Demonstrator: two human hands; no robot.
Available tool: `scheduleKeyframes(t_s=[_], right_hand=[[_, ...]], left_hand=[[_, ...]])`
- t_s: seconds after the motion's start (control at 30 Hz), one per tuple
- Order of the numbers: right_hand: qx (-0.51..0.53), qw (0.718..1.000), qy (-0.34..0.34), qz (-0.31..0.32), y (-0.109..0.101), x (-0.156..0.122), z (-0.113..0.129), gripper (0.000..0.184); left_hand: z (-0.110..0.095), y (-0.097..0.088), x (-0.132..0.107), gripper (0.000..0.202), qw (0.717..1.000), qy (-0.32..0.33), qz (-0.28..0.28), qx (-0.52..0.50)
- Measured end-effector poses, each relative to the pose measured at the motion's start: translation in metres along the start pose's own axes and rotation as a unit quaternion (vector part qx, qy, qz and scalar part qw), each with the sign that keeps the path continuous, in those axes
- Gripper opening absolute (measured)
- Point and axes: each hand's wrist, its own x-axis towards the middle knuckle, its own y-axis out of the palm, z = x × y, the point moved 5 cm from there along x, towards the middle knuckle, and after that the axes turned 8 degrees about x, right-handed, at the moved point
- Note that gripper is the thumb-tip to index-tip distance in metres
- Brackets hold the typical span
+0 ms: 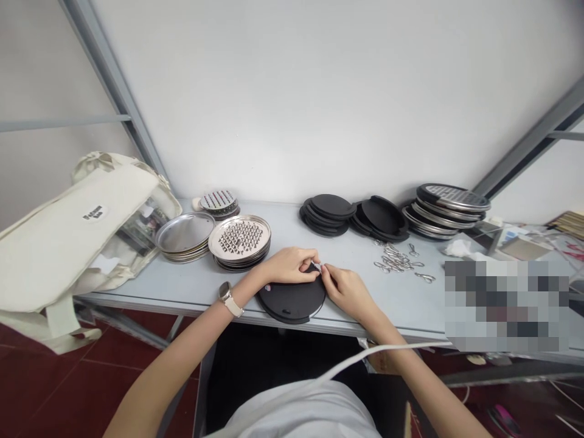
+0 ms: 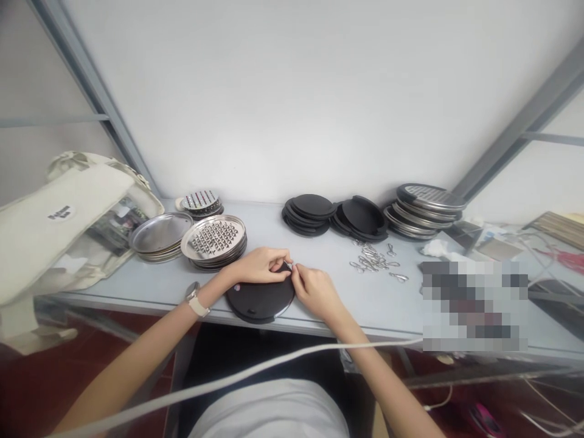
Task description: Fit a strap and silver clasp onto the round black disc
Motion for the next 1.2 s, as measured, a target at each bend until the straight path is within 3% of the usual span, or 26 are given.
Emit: scheduleKeyframes(t_s=[0.73,1.2], right_hand=[[0.052,0.998,0.009,-0.029,-0.0052,-0.0012,0.0025,0.032],[0.019,0.999,0.024,0.013,0.003,-0.0002,-0.0036,0.019]], left_hand=[[-0.0047,0.0004,0.0002,0.016,1.0,0.004,0.007,-0.008],[-0.0032,-0.0001,0.0004,0.018,1.0,0.016,-0.001,0.004]])
